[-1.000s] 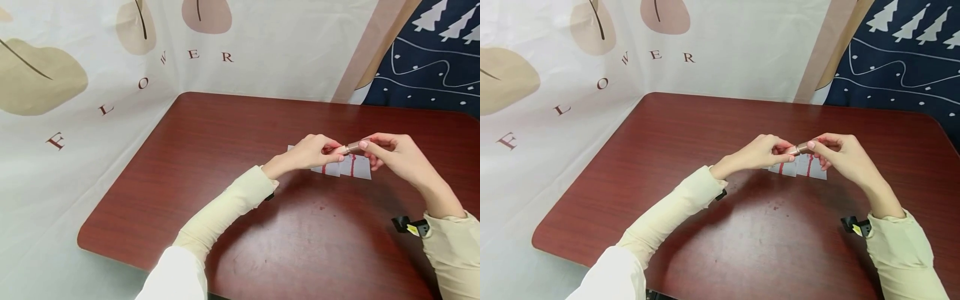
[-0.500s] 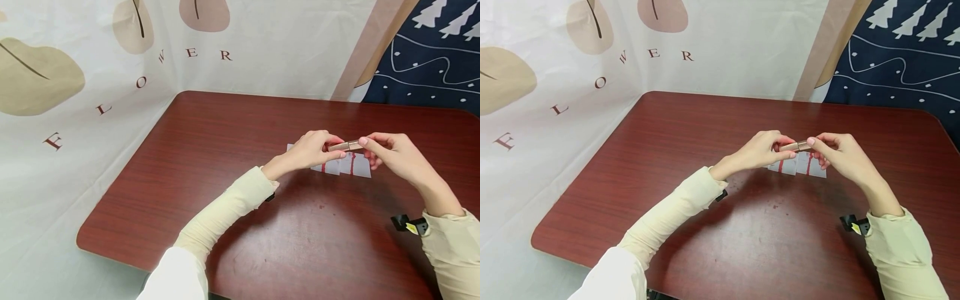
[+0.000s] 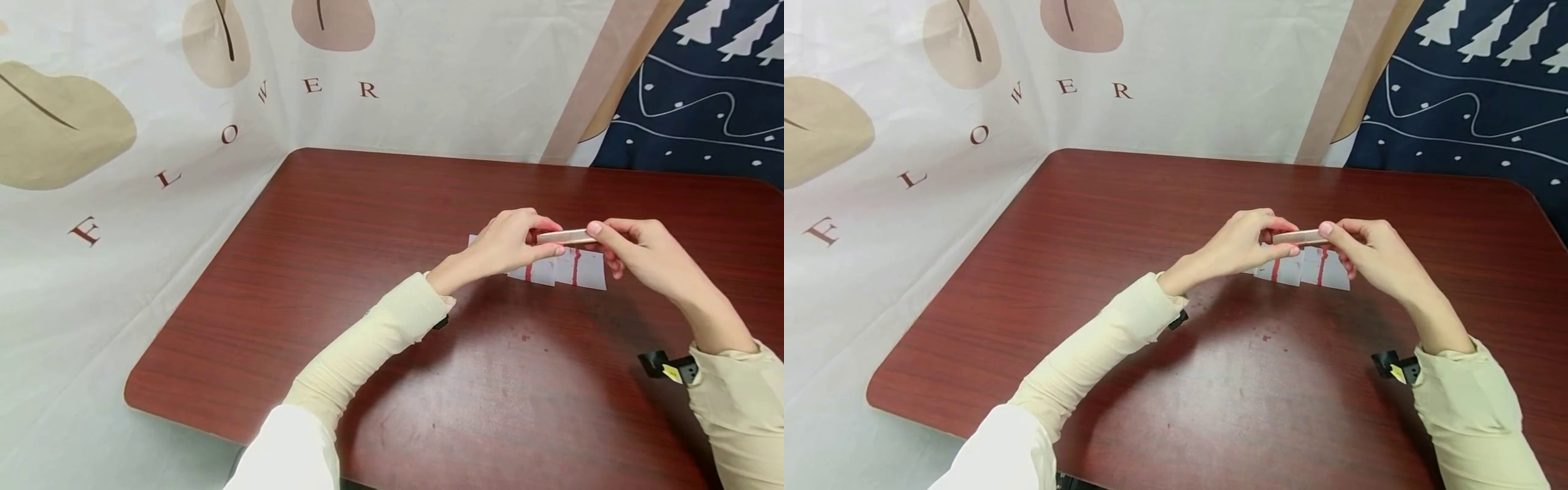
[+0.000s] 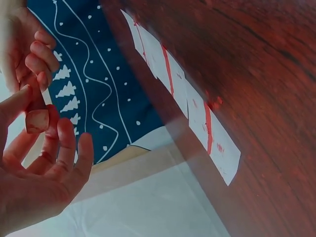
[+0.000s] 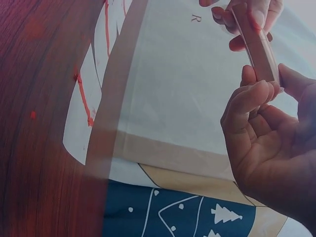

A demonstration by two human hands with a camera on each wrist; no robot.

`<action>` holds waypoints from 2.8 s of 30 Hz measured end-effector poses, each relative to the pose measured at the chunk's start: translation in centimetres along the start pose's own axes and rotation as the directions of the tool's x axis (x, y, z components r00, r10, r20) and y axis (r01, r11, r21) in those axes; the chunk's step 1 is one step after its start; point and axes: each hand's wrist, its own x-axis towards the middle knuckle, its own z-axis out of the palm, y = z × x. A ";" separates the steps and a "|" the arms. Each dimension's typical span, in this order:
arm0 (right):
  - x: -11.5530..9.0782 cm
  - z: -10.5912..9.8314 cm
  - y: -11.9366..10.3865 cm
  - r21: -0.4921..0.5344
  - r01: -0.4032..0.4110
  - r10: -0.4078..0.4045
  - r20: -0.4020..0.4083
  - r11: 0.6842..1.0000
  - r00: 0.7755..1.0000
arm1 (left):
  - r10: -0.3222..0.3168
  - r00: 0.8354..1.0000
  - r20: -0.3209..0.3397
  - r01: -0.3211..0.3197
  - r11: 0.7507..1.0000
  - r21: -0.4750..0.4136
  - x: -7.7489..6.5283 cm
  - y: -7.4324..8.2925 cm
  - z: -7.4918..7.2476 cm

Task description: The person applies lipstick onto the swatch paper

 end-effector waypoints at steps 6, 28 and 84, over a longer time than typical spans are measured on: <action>-0.1 -0.5 0.1 -0.019 -0.002 0.002 0.018 1.000 1.000 | 0.026 0.999 -0.039 -0.028 0.998 -0.062 0.1 0.1 -0.6; 0.0 -1.1 0.6 0.049 0.009 -0.016 0.155 0.999 0.988 | 0.418 0.903 -0.097 -0.387 0.891 0.237 -0.2 2.6 -4.0; 0.3 -0.8 2.5 -0.397 0.090 0.017 0.259 0.913 0.966 | -0.158 0.984 0.078 0.129 0.948 0.292 9.1 -6.5 2.2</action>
